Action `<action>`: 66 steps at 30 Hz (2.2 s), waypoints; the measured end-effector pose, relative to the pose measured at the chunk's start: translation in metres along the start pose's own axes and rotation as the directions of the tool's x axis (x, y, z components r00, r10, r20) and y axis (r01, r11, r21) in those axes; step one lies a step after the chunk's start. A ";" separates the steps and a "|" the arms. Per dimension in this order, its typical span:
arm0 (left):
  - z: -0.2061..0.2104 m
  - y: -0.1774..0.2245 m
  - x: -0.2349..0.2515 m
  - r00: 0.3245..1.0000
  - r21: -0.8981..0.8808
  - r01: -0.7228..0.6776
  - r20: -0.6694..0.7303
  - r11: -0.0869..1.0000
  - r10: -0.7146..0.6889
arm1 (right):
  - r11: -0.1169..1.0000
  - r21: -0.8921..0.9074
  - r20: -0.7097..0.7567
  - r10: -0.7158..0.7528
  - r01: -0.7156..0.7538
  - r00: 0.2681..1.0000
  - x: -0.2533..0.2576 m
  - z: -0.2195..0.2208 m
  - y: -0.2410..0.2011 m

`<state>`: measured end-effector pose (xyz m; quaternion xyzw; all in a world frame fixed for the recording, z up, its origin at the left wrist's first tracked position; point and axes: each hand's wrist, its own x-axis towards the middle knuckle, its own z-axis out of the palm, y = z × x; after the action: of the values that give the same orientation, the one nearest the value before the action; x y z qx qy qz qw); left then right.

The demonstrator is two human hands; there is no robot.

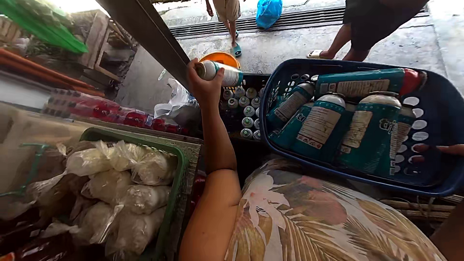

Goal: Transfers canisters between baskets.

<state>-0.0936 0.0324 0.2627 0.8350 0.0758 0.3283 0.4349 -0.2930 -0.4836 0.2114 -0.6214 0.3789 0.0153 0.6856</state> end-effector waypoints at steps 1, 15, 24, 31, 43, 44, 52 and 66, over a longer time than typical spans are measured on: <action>0.006 -0.016 -0.003 0.989 0.153 0.096 0.094 0.984 -0.111 | 1.000 -0.002 -0.002 -0.007 0.007 1.000 0.000 0.000 0.000; 0.132 -0.182 -0.099 0.519 0.589 0.387 0.497 0.709 -0.696 | 0.999 -0.037 -0.060 -0.036 0.033 0.998 -0.007 0.007 -0.006; 0.110 -0.117 -0.070 0.752 0.389 0.406 0.372 0.827 -0.544 | 0.996 -0.077 -0.127 -0.050 0.040 0.991 -0.017 0.016 -0.020; 0.092 0.096 -0.035 0.795 -0.367 -0.408 0.308 0.836 0.523 | 0.998 -0.014 -0.067 -0.059 0.058 0.996 -0.014 0.013 -0.022; 0.222 0.220 -0.090 -0.077 -0.353 -0.227 0.936 0.908 0.344 | 0.999 -0.013 -0.067 -0.052 0.051 0.996 -0.019 0.020 -0.025; 0.225 0.222 -0.091 -0.111 -0.353 -0.197 0.935 0.914 0.337 | 0.999 -0.011 -0.071 -0.049 0.049 0.996 -0.019 0.020 -0.026; 0.208 0.239 -0.075 0.001 -0.450 -0.390 0.872 0.803 0.489 | 0.991 -0.030 -0.066 -0.133 0.131 0.989 -0.025 0.024 -0.022; -0.004 0.015 0.016 0.963 0.407 0.108 0.184 0.907 -0.197 | 0.991 -0.029 -0.045 -0.135 0.134 0.990 -0.019 0.024 -0.019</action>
<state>-0.0862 0.0322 0.2833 0.9280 0.1568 0.1761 0.2884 -0.2855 -0.4590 0.2361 -0.6544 0.3518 -0.0407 0.6680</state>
